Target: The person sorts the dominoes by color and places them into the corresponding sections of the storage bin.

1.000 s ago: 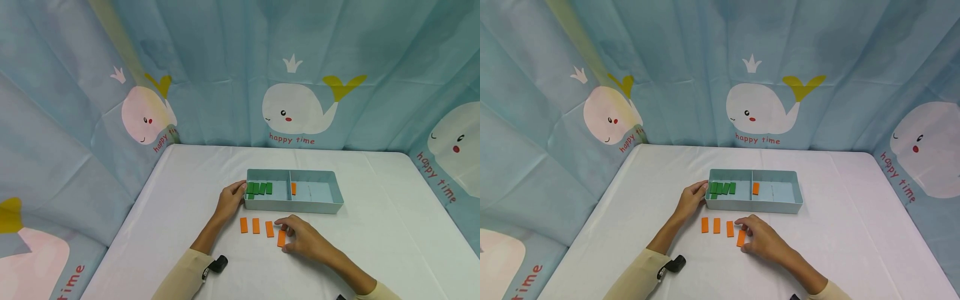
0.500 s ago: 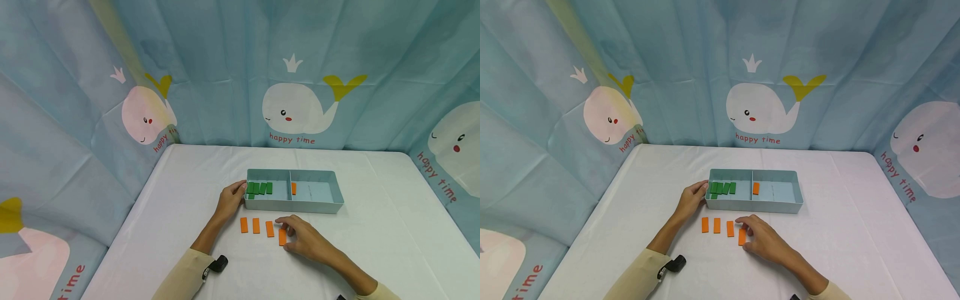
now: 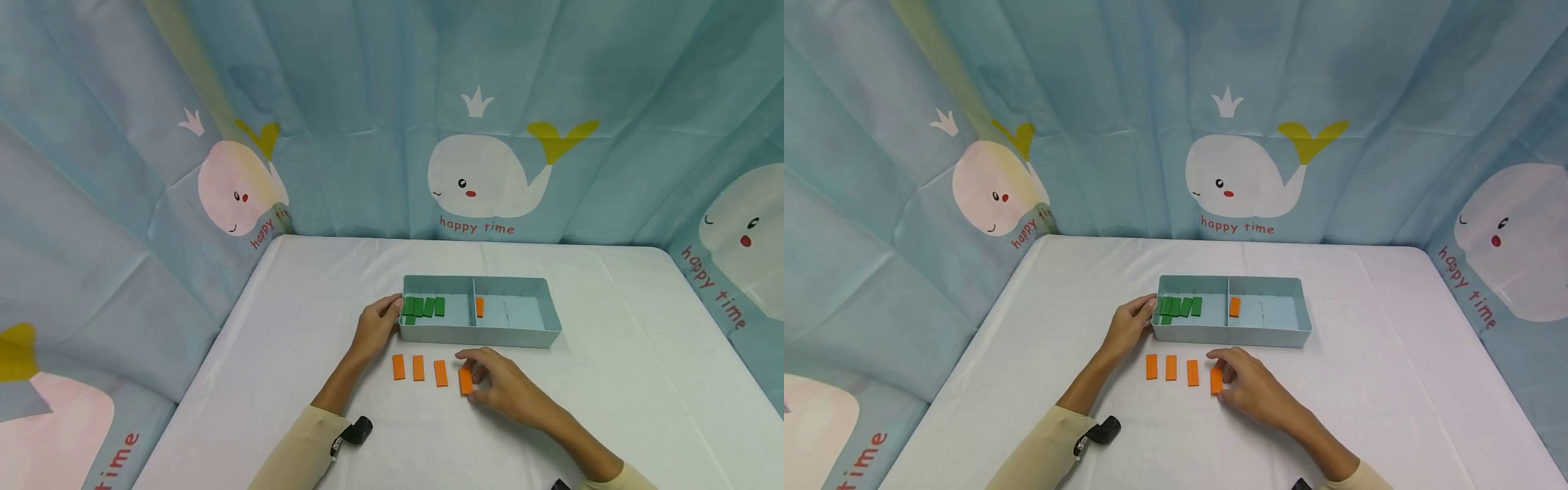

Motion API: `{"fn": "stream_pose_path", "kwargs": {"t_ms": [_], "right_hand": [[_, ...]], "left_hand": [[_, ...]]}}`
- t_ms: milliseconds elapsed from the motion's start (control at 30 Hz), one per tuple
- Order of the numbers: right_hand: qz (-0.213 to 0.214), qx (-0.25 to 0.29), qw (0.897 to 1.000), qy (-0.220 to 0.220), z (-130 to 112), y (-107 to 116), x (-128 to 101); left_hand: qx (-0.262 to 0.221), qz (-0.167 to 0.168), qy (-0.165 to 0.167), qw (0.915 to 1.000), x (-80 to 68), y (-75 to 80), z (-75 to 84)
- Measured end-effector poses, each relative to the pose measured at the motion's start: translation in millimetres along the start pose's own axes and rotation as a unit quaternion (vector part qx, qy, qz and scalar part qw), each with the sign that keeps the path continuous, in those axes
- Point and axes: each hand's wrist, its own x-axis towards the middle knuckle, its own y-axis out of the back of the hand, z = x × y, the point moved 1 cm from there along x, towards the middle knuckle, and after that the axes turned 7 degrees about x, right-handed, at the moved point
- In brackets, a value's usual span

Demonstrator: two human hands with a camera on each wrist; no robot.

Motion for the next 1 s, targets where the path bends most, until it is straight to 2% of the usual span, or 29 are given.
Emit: {"fn": "stream_pose_path", "kwargs": {"t_ms": [433, 767, 1000], "right_hand": [[0.039, 0.028, 0.999, -0.008, -6, 21, -5], [0.068, 0.041, 0.997, 0.012, -7, 41, -13], [0.088, 0.027, 0.995, 0.026, -8, 53, -15]], "left_hand": [[0.018, -0.001, -0.006, 0.9998, -2.2, 1.0, 2.7], [0.016, -0.002, -0.007, 0.9998, -2.2, 1.1, 2.6], [0.006, -0.002, -0.005, 1.0, -0.9, 0.9, 0.6]]}}
